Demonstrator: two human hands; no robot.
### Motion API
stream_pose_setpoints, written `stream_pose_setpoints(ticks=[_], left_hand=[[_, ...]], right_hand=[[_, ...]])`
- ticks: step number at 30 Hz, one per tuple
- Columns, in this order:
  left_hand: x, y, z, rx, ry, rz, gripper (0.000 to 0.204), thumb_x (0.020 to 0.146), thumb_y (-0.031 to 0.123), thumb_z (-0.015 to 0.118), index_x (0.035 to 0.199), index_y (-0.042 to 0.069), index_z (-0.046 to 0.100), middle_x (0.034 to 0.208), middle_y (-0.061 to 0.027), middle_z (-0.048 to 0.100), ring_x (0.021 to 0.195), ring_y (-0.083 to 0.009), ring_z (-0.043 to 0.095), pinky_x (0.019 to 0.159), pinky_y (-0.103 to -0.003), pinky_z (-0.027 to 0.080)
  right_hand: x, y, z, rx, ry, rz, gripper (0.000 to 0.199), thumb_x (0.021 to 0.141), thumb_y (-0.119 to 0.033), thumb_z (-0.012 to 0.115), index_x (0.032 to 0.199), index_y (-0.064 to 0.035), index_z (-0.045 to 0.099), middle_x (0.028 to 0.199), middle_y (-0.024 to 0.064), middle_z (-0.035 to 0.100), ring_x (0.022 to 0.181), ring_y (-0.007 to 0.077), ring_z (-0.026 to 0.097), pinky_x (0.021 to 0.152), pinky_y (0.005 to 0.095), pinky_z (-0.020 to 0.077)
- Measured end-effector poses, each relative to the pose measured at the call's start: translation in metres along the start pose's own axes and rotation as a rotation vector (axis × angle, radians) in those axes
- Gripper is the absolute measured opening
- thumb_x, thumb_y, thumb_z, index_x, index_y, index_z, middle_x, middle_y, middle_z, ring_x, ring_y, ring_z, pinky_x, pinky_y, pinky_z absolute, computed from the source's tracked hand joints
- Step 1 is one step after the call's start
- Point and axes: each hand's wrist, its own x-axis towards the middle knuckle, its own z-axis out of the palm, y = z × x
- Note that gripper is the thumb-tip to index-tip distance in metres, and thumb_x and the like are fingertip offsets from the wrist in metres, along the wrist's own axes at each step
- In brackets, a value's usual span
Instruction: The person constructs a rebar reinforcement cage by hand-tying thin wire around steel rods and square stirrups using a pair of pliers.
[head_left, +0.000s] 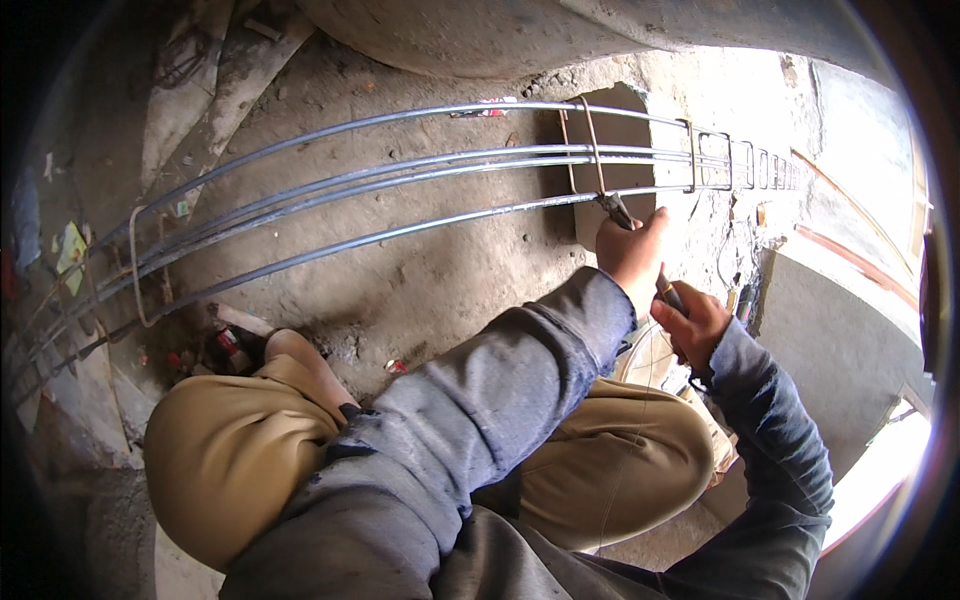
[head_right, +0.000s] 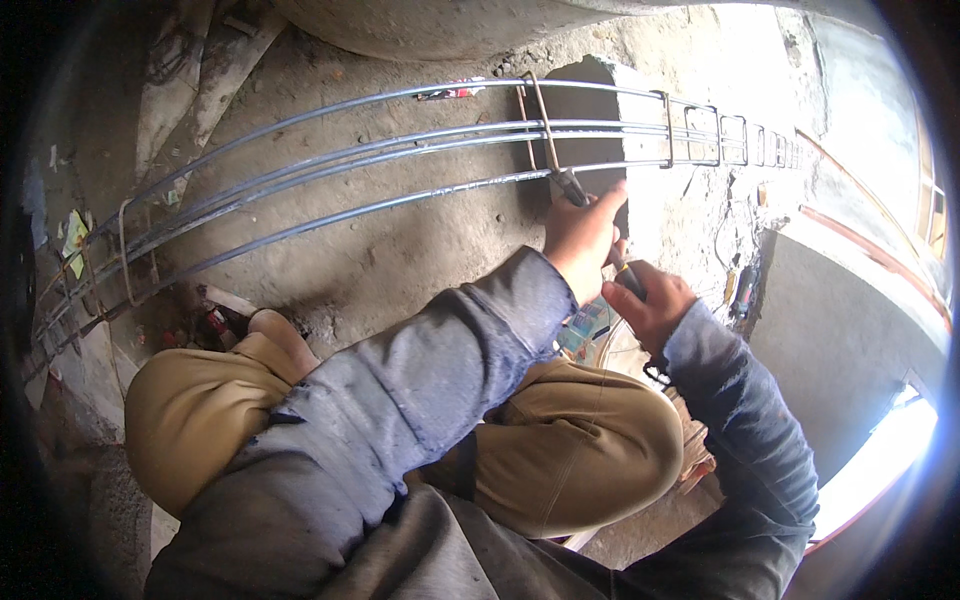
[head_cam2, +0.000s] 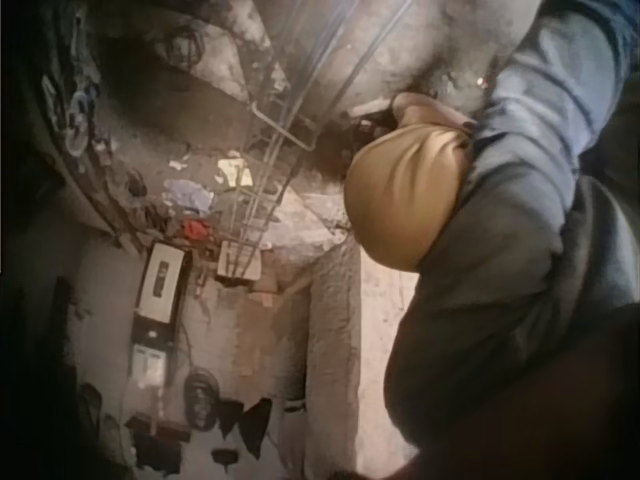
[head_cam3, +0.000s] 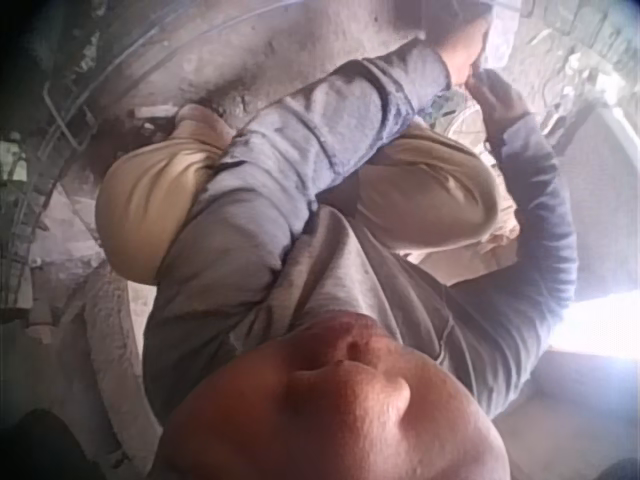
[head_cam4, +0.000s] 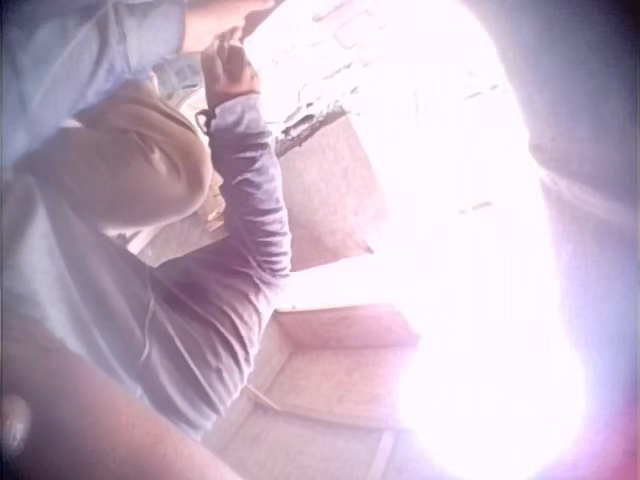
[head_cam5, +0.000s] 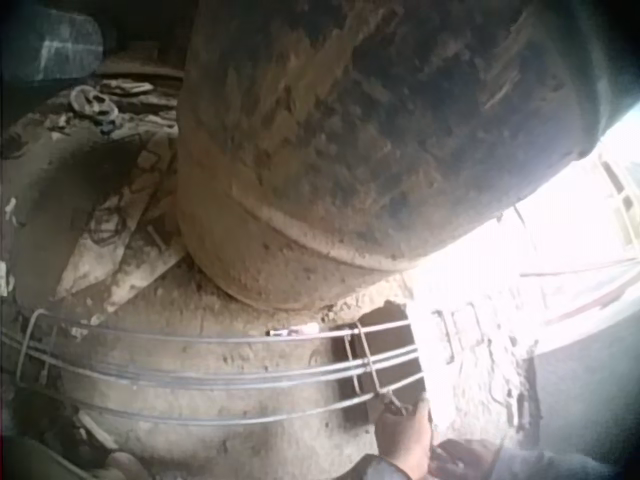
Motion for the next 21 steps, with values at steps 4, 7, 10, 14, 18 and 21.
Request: stream_pose_setpoints(ticks=[4, 7, 10, 14, 18, 21], left_hand=[[0.004, -0.004, 0.005, 0.159, 0.114, -0.023, 0.021, 0.083, 0.015, 0.064, 0.074, 0.007, 0.047, 0.057, -0.0021, 0.046, 0.043, -0.0130, 0.045, 0.039, -0.030, 0.038], [0.007, -0.012, 0.005, 0.216, 0.170, 0.038, 0.018, 0.082, 0.009, 0.063, 0.074, 0.007, 0.047, 0.058, -0.0022, 0.047, 0.044, -0.0129, 0.045, 0.039, -0.031, 0.036], [0.009, -0.024, 0.009, 0.129, 0.200, 0.070, 0.016, 0.081, 0.003, 0.062, 0.078, 0.008, 0.047, 0.061, -0.0017, 0.047, 0.047, -0.0118, 0.043, 0.041, -0.031, 0.035], [0.016, -0.019, 0.005, 0.155, 0.236, 0.028, 0.018, 0.082, 0.005, 0.062, 0.083, 0.010, 0.044, 0.067, -0.0009, 0.046, 0.052, -0.0122, 0.044, 0.045, -0.029, 0.037], [0.020, -0.021, 0.002, 0.039, 0.167, -0.002, 0.021, 0.082, 0.007, 0.062, 0.088, 0.013, 0.042, 0.071, -0.0007, 0.044, 0.054, -0.0109, 0.043, 0.046, -0.028, 0.038], [0.009, -0.016, 0.004, -0.084, 0.077, -0.079, 0.021, 0.083, 0.007, 0.062, 0.086, 0.014, 0.042, 0.072, -0.0003, 0.043, 0.055, -0.0092, 0.040, 0.045, -0.025, 0.038]], right_hand=[[0.007, 0.030, 0.018, 0.867, -0.230, -0.099, 0.049, 0.087, -0.038, 0.059, 0.113, 0.0020, 0.049, 0.104, 0.0187, 0.056, 0.091, 0.0316, 0.061, 0.078, 0.0441, 0.0479], [0.006, 0.042, 0.036, 1.223, -0.463, -0.047, 0.080, 0.078, -0.049, 0.067, 0.130, 0.0019, 0.034, 0.111, 0.0218, 0.053, 0.101, 0.0366, 0.060, 0.082, 0.0500, 0.0506], [0.003, 0.062, 0.040, 1.186, -0.306, -0.082, 0.071, 0.085, -0.049, 0.057, 0.130, 0.0023, 0.036, 0.112, 0.0209, 0.054, 0.098, 0.0347, 0.061, 0.078, 0.0455, 0.0523], [-0.030, 0.075, 0.025, 0.740, 0.226, -0.013, 0.058, 0.094, -0.045, 0.044, 0.129, 0.0010, 0.041, 0.113, 0.0147, 0.057, 0.095, 0.0242, 0.061, 0.067, 0.0304, 0.0526], [-0.044, 0.086, -0.010, 0.972, 0.322, -0.076, 0.056, 0.093, -0.047, 0.042, 0.125, -0.0014, 0.046, 0.119, 0.0182, 0.055, 0.102, 0.0290, 0.058, 0.081, 0.0383, 0.0491], [-0.011, 0.071, 0.002, 1.451, -0.250, 0.027, 0.074, 0.089, -0.064, 0.034, 0.128, -0.0019, 0.044, 0.126, 0.0250, 0.049, 0.113, 0.0401, 0.051, 0.093, 0.0510, 0.0415]])
